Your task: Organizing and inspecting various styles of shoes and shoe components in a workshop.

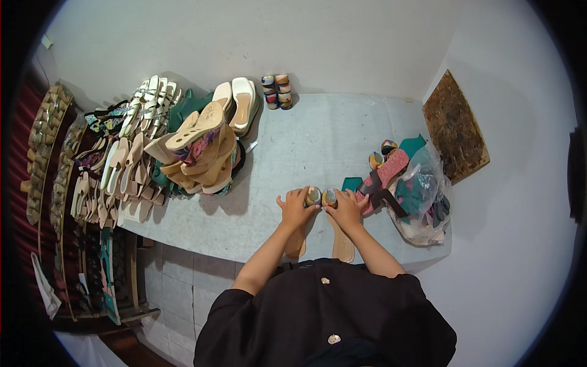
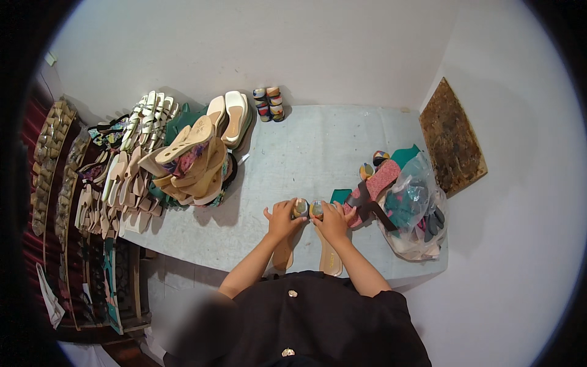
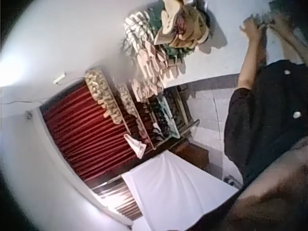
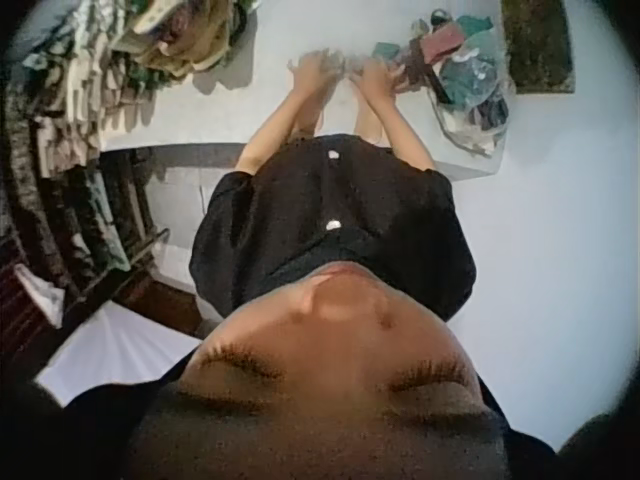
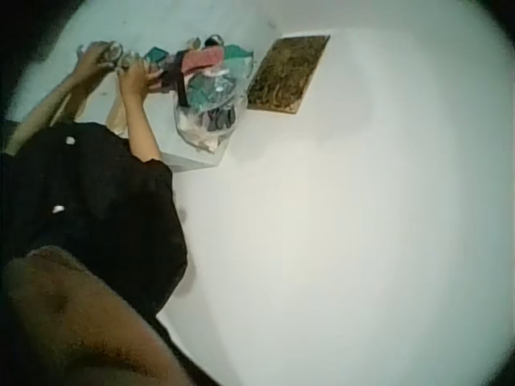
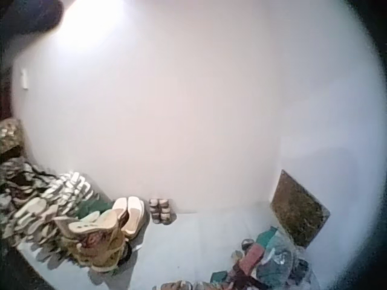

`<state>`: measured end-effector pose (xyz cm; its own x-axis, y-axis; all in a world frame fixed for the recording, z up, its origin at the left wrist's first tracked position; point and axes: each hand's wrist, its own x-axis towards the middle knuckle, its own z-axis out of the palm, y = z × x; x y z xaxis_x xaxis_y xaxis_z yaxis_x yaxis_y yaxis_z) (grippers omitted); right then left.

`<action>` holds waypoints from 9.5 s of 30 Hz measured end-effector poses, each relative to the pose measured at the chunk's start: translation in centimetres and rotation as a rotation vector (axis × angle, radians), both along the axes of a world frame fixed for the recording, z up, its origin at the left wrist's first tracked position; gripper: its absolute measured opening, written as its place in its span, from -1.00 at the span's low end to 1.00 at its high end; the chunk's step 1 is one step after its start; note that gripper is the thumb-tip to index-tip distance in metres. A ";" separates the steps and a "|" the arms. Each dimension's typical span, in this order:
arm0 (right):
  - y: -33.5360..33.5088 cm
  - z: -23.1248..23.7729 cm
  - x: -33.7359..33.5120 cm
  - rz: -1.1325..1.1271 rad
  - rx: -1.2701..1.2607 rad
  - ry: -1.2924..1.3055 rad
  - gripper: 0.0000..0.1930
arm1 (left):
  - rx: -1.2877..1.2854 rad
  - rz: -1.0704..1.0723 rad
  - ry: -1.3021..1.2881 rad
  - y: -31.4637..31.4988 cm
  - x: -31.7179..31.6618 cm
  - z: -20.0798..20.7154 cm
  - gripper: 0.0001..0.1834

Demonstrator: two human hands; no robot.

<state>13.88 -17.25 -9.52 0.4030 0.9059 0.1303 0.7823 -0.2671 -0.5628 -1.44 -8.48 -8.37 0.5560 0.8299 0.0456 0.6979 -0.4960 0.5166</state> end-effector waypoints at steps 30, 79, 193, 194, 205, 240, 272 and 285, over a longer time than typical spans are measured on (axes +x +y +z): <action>8.0 1.7 -2.6 -0.069 0.075 -0.020 -0.45 | 0.004 0.453 -0.144 8.0 -2.0 -1.1 -0.32; 3.4 2.2 -0.1 -0.119 -0.059 -0.257 -0.59 | -0.098 0.116 -0.267 0.9 2.3 -1.7 -0.44; -1.4 0.9 -1.8 -0.193 -0.193 0.043 -0.27 | -0.120 0.126 -0.108 -0.2 -1.5 -1.6 -0.16; -1.4 0.8 -1.8 -0.180 -0.166 0.032 -0.27 | -0.093 0.104 -0.124 -0.1 -1.7 -1.8 -0.17; -2.1 0.1 -2.3 -0.183 -0.083 0.018 -0.36 | -0.147 0.127 -0.141 -0.2 -1.8 -1.3 -0.09; 0.3 0.7 -4.2 -0.382 -0.082 0.140 -0.37 | -0.201 0.288 -0.326 1.2 -3.2 -1.8 -0.27; 35.9 2.4 -0.9 -0.176 -0.027 0.108 -0.34 | -0.063 0.502 -0.726 31.9 5.3 -3.0 -0.28; 22.1 0.0 -1.3 -0.389 0.253 0.385 -0.34 | -0.284 0.341 -0.746 16.4 2.0 -2.2 -0.41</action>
<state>12.53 4.88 -9.51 0.7598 0.6421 0.1017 0.3816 -0.3138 -0.8694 0.54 7.93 -10.58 0.1820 0.9811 0.0649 0.2142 -0.1040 0.9712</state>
